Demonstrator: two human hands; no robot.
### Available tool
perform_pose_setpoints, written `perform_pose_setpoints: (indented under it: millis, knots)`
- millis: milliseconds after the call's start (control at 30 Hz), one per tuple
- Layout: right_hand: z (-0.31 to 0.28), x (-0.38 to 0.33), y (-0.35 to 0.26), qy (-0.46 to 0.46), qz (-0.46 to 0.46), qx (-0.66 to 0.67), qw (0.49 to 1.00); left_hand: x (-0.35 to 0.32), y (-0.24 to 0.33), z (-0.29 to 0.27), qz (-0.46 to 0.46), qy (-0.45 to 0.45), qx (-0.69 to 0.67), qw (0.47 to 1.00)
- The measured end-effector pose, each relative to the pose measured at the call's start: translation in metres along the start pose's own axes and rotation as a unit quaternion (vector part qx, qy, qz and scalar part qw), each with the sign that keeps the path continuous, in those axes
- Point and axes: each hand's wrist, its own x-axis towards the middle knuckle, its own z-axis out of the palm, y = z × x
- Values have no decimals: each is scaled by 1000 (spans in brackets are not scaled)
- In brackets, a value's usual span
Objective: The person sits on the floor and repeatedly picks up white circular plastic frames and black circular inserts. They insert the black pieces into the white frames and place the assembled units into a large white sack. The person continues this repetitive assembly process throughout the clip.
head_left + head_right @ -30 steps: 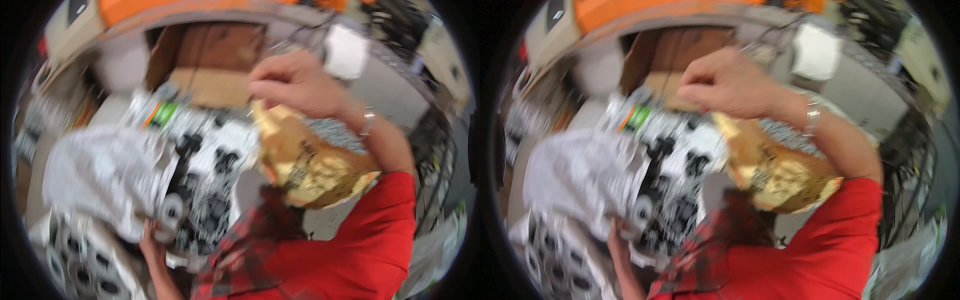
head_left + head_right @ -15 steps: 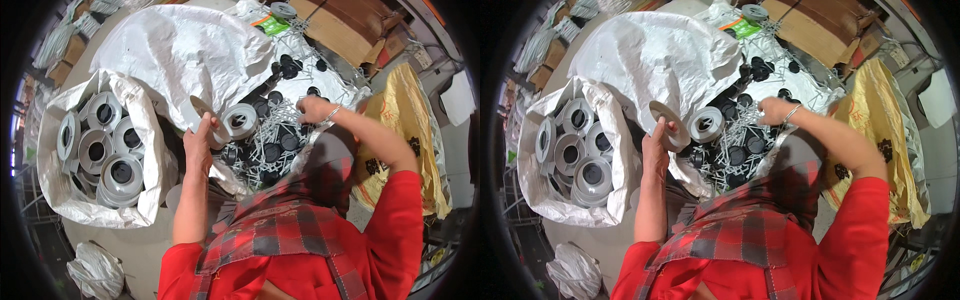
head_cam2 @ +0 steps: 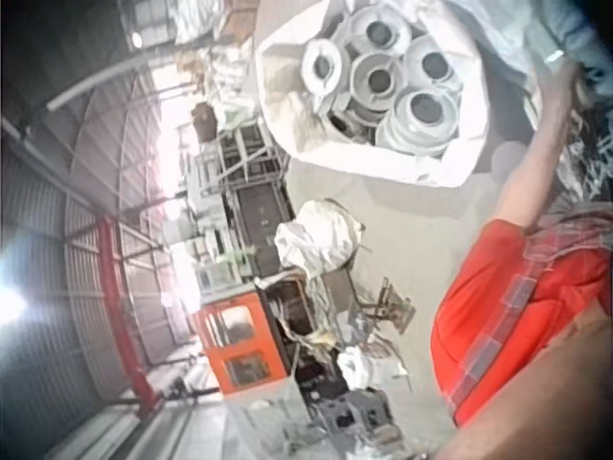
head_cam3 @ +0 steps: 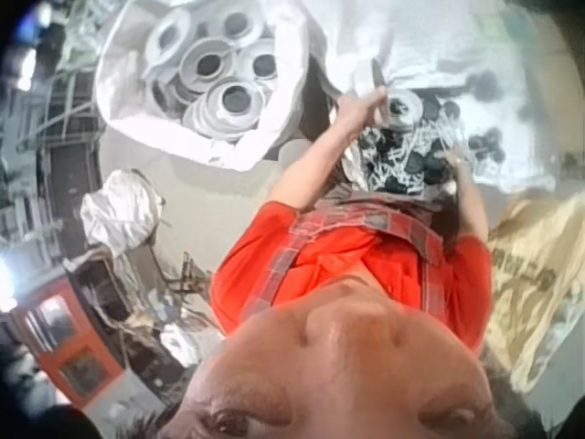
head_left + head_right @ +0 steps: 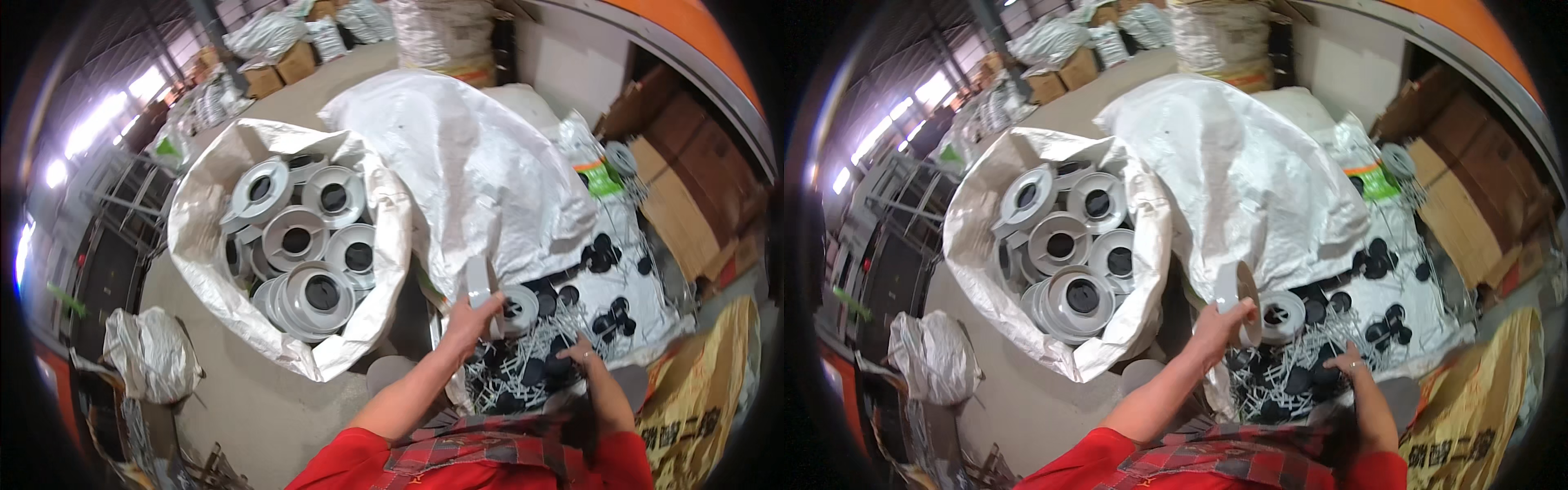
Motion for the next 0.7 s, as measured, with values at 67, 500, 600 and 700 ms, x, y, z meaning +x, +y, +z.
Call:
perform_pose_setpoints:
  millis: [67, 500, 600, 700]
  knots:
    - [-8, 15, 9, -32, 7, -32, 999, -2, 5, 2, -13, -36, -13, 999]
    - [4, 41, 53, -39, -64, -81, 994, 0, -8, 5, -9, -54, -21, 998]
    - [5, -25, -26, -92, -79, -162, 979, -10, 1, -3, -20, -31, 4, 999]
    - [-25, -5, -12, -48, -198, -459, 865, -3, 1, 11, -12, -24, 22, 999]
